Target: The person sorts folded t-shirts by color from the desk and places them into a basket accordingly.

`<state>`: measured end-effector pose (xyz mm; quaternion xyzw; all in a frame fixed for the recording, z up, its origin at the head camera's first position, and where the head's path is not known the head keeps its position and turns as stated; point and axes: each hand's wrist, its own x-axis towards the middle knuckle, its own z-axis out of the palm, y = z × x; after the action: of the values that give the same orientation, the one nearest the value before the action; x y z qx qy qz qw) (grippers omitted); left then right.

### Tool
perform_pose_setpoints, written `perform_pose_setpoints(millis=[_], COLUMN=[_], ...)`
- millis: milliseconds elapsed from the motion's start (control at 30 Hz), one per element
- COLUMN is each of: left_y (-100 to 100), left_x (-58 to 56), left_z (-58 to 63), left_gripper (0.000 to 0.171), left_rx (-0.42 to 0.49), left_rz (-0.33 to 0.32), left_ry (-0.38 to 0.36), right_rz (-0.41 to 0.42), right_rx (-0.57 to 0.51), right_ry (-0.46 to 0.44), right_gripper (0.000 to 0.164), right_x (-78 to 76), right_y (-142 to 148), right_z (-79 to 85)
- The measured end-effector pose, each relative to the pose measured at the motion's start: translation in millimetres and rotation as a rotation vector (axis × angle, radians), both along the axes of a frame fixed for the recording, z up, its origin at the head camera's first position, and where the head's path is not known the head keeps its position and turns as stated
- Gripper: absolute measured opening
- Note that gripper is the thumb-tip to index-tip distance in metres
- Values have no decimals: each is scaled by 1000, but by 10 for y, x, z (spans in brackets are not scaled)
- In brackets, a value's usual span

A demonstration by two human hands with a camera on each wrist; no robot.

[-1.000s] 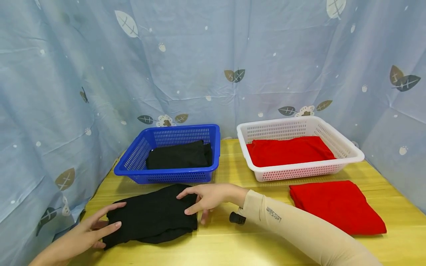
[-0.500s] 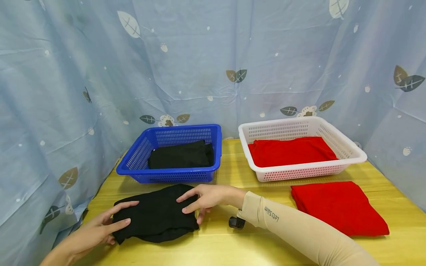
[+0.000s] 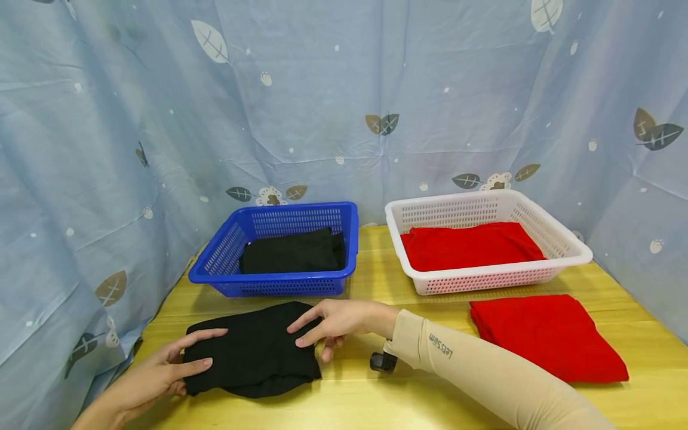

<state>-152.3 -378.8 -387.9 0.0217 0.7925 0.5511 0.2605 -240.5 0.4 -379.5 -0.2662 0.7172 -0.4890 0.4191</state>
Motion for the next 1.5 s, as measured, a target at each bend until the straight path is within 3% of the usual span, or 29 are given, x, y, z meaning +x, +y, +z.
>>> perform_pose_setpoints(millis=[533, 833, 1067, 1267, 1500], left_y=[32, 74, 32, 14, 32], left_x=[45, 149, 170, 230, 266], left_z=[35, 130, 289, 381, 582], left_gripper=[41, 45, 41, 46, 49], left_rx=[80, -50, -101, -116, -178], left_rz=[-33, 51, 22, 11, 52], left_ry=[2, 86, 100, 223, 336], right_rz=[-82, -89, -106, -105, -97], right_rx=[-62, -113, -118, -106, -107], right_ry=[27, 42, 72, 153, 241], right_gripper=[37, 38, 39, 40, 44], right_x=[101, 134, 204, 264, 277], right_y=[11, 22, 38, 73, 98], right_z=[-27, 18, 165, 334, 546])
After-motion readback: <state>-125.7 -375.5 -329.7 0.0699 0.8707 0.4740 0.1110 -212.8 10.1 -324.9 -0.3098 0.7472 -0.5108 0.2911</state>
